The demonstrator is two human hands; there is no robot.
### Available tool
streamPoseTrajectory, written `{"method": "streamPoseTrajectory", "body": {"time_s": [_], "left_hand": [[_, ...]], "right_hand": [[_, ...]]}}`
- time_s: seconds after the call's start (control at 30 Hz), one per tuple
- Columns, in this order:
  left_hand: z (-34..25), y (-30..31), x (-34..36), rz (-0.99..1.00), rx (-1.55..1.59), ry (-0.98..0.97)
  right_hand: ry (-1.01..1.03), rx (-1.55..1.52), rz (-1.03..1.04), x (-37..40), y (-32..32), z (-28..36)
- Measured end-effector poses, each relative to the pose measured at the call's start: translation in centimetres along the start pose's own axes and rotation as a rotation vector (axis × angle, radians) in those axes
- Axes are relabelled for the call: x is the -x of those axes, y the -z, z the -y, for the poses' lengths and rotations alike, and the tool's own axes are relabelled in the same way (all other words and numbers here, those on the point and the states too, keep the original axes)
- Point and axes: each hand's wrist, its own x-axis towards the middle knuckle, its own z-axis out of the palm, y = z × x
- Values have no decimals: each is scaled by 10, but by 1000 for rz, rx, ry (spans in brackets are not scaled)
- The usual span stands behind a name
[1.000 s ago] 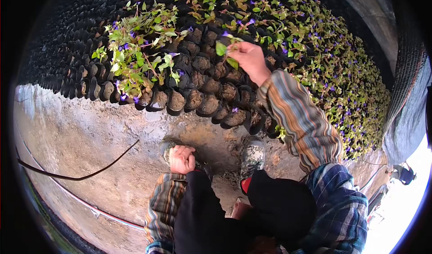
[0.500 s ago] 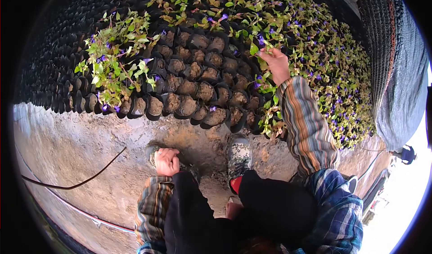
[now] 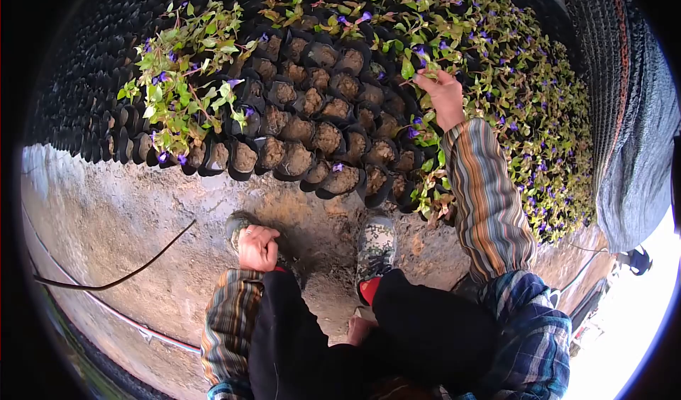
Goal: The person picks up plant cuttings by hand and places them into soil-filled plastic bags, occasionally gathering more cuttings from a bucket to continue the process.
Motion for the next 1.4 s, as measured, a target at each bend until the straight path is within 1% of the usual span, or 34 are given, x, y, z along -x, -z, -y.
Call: {"method": "streamPoseTrajectory", "body": {"time_s": [0.1,0.23,0.27,0.4,0.47,0.5,0.53,0.63,0.67,0.7,0.73,0.77,0.8,0.83,0.9,0.97,1.03,1.07,1.1,1.17,1.2,1.23,1.3,1.33,1.37,1.4], "left_hand": [[7,4,0,71,-7,-54],[16,11,2,130,22,-121],[17,13,2,143,13,-145],[19,18,2,174,10,-201],[19,19,2,185,16,-206],[22,17,3,158,25,-226],[22,16,3,152,30,-242],[23,17,4,134,35,-249],[22,18,4,135,34,-247],[22,19,4,137,33,-245],[22,20,5,141,30,-237],[23,19,6,145,32,-233],[23,19,7,147,41,-214],[23,19,9,140,43,-213],[23,19,9,124,49,-214],[24,20,11,131,69,-198],[24,22,12,143,101,-182],[25,23,11,158,104,-185],[26,24,10,138,109,-191],[28,21,13,117,132,-182],[27,23,13,145,106,-189],[27,23,13,124,113,-195],[30,22,13,115,135,-211],[30,21,15,117,134,-203],[29,21,15,117,130,-199],[29,21,13,114,125,-199]], "right_hand": [[12,-111,71,16,-10,10],[23,-206,249,38,-21,19],[-8,-187,315,42,-21,23],[-24,-214,383,62,-37,33],[-105,-217,470,76,-43,50],[-149,-220,513,90,-48,57],[-132,-247,542,96,-53,58],[-246,-225,732,118,-64,59],[-260,-135,922,126,-71,57],[-335,83,1109,133,-79,58],[-197,327,1142,136,-91,55],[-53,573,1155,139,-104,51],[144,633,1026,139,-119,50],[290,567,916,132,-140,46],[315,479,749,112,-188,47],[457,498,549,96,-229,53],[273,562,469,74,-268,49],[145,656,539,65,-282,52],[89,684,571,62,-294,51],[196,723,489,55,-314,24],[200,728,491,57,-313,25],[144,637,502,58,-310,25],[98,331,435,64,-299,26],[128,222,473,61,-293,24],[108,186,524,59,-277,22],[70,105,564,68,-257,35]]}}
